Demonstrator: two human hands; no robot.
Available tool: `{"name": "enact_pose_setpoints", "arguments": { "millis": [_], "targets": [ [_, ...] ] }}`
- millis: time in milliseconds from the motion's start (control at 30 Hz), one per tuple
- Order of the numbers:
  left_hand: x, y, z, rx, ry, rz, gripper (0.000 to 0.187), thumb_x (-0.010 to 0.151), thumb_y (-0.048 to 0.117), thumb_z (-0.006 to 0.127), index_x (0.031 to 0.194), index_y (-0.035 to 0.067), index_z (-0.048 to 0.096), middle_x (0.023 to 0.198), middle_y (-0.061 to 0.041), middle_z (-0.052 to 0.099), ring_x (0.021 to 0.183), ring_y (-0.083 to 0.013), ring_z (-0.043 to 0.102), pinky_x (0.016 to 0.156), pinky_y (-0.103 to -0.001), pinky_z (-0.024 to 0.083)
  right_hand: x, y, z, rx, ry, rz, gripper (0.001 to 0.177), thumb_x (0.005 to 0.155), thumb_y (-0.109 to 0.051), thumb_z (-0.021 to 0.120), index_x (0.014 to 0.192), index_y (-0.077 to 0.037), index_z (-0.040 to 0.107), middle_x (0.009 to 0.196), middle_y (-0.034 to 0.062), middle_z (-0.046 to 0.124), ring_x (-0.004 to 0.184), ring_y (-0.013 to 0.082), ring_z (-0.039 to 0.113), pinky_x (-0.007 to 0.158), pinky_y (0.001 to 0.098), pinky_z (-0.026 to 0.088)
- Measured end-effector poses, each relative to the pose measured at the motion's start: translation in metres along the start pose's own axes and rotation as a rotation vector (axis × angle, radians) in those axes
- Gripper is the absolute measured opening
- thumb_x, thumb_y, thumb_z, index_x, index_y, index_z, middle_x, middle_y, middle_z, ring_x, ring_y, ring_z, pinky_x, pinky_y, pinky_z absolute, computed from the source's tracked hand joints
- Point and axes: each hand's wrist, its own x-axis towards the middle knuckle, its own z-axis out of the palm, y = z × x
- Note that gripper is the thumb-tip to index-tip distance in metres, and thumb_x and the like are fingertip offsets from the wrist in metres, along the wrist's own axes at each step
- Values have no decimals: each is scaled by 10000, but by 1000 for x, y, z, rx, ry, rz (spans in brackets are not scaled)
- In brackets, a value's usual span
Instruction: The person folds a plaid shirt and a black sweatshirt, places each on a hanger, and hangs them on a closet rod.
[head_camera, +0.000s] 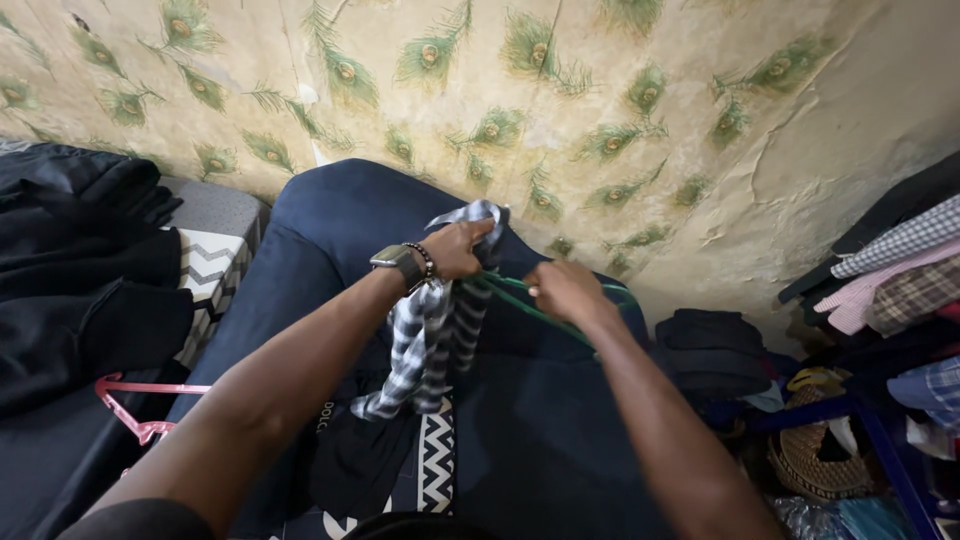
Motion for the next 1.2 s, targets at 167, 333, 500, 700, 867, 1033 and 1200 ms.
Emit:
{"name": "enact_pose_setpoints", "arguments": {
  "millis": [167, 333, 500, 700, 867, 1033, 1200],
  "targets": [
    [-17, 41, -16, 98, -69, 131, 777, 682, 53, 640, 1446, 85, 501, 1231, -241, 667, 1064, -355, 714, 873, -425, 583, 14, -15, 2, -158, -26, 18, 151, 868, -174, 678, 957, -142, 795, 966, 161, 752, 959, 363, 709, 839, 488, 556],
    [-28, 55, -42, 265, -96, 76, 631, 743, 220, 779, 1340, 118, 603, 1114, -184, 724, 1030, -356, 699, 903, -444, 542, 27, 6, 0, -184, -117, 127, 115, 811, -150, 695, 893, -117, 769, 938, 136, 728, 899, 351, 710, 789, 492, 569],
    [-28, 47, -38, 258, -187, -34, 623, 683, 88, 658, 1296, 196, 679, 1092, -135, 761, 1011, -326, 726, 861, -455, 576, 18, -3, -16, -98, -125, 126, 170, 744, -63, 663, 809, -129, 804, 840, 102, 761, 823, 287, 735, 783, 465, 581],
    [-23, 40, 1, 89, -116, 158, 693, 657, 116, 681, 1348, 151, 633, 1022, -187, 756, 959, -354, 734, 835, -446, 588, 37, -23, 25, -177, 88, -29, 120, 779, -106, 661, 833, -68, 760, 880, 187, 736, 847, 364, 728, 775, 488, 570],
    [-29, 50, -7, 265, -63, 180, 629, 697, 265, 788, 1302, 153, 656, 927, -179, 754, 902, -379, 721, 818, -488, 566, 23, -35, 23, -17, 176, 25, 113, 819, -128, 693, 848, -41, 759, 904, 201, 741, 881, 380, 719, 800, 493, 564],
    [-30, 53, -23, 453, -151, 237, 616, 742, 328, 809, 1301, 126, 645, 909, -178, 745, 892, -393, 704, 790, -523, 552, 20, 19, 12, 667, 21, -147, 160, 825, -61, 754, 976, -7, 752, 881, 167, 785, 821, 334, 721, 713, 440, 574],
    [-31, 59, -49, 559, -315, 251, 834, 693, 564, 821, 1412, 231, 562, 930, -103, 775, 797, -322, 753, 732, -460, 584, 49, 83, 74, 976, 263, -107, 765, 661, 65, 784, 1394, -37, 591, 1342, 99, 666, 1150, 95, 649, 897, 280, 586]
  ]
}}
